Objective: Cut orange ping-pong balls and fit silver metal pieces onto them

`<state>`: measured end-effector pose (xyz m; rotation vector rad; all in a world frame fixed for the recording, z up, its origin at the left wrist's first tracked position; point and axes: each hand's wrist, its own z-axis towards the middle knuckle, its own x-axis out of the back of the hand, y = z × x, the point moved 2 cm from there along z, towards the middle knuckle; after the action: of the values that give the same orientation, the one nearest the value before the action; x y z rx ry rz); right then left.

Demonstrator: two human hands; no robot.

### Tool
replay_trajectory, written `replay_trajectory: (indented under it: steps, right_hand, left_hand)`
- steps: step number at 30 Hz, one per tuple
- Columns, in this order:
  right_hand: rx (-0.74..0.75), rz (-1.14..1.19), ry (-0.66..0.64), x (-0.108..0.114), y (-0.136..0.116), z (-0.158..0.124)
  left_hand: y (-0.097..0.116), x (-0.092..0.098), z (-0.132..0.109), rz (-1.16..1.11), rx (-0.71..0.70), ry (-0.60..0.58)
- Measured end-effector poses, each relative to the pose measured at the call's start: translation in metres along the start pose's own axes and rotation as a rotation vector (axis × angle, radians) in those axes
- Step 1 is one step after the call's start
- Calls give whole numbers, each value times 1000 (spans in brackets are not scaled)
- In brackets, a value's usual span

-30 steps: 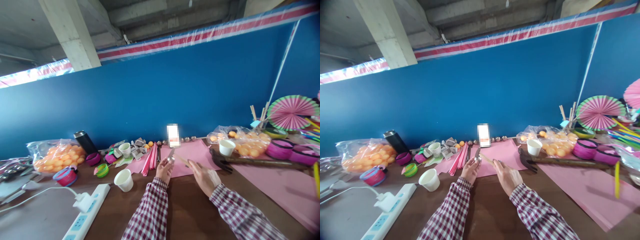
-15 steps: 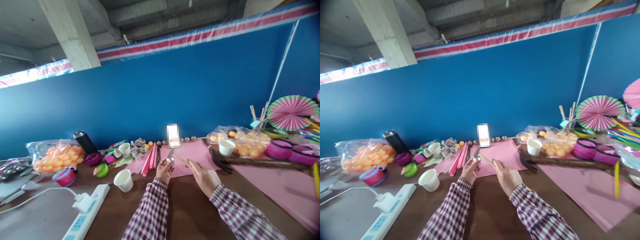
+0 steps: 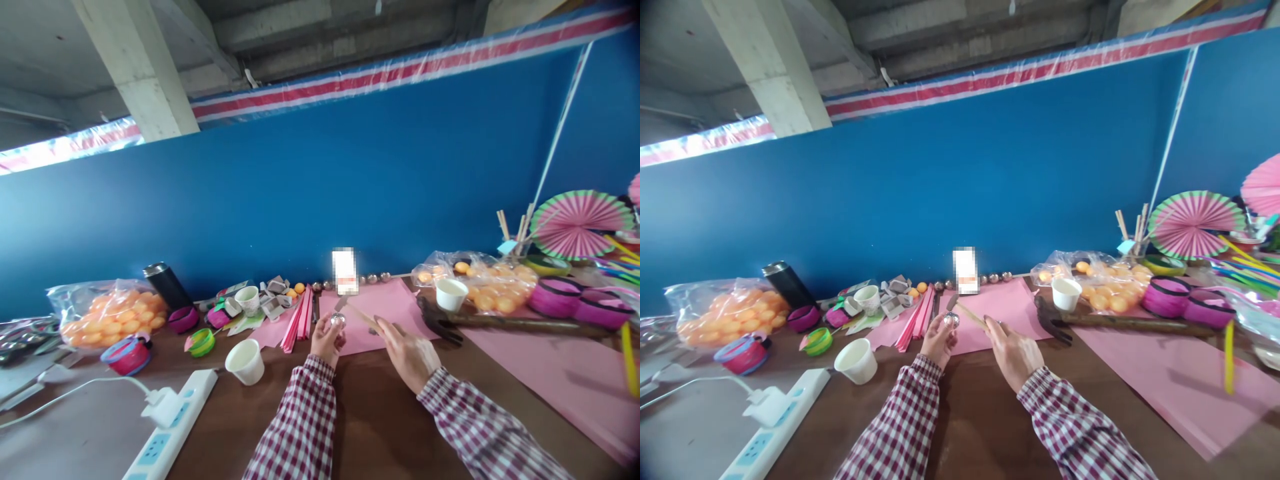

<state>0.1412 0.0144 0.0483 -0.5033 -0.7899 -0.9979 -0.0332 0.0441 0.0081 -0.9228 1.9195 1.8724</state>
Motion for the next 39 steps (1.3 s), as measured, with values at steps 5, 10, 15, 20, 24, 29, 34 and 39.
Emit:
replay_trajectory:
  steps: [5,10,15,20,24,29,34,39]
  right_hand:
    - [-3,-18,-50,-1,0,0]
    - [-11,-4,-20,1,0,1]
    - [-13,-17,-33,-1,0,0]
    - [-11,-10,-36,-2,-1,0]
    - [-10,-9,-33,-2,-1,0]
    - [-15,6,-20,-2,-1,0]
    - [-9,5,-22,0,-1,0]
    - [6,-16,-58,-2,-2,0]
  left_hand:
    - [-1,0,2,-27,-37,-107]
    - [-1,3,5,-79,-11,-53]
    - [-2,4,8,-96,6,-25]
    - [0,5,9,-115,-6,13]
    - [2,3,7,-112,11,17]
    - [2,4,7,-115,-5,-13]
    - [1,6,8,-164,-17,2]
    - [1,6,9,-215,19,22]
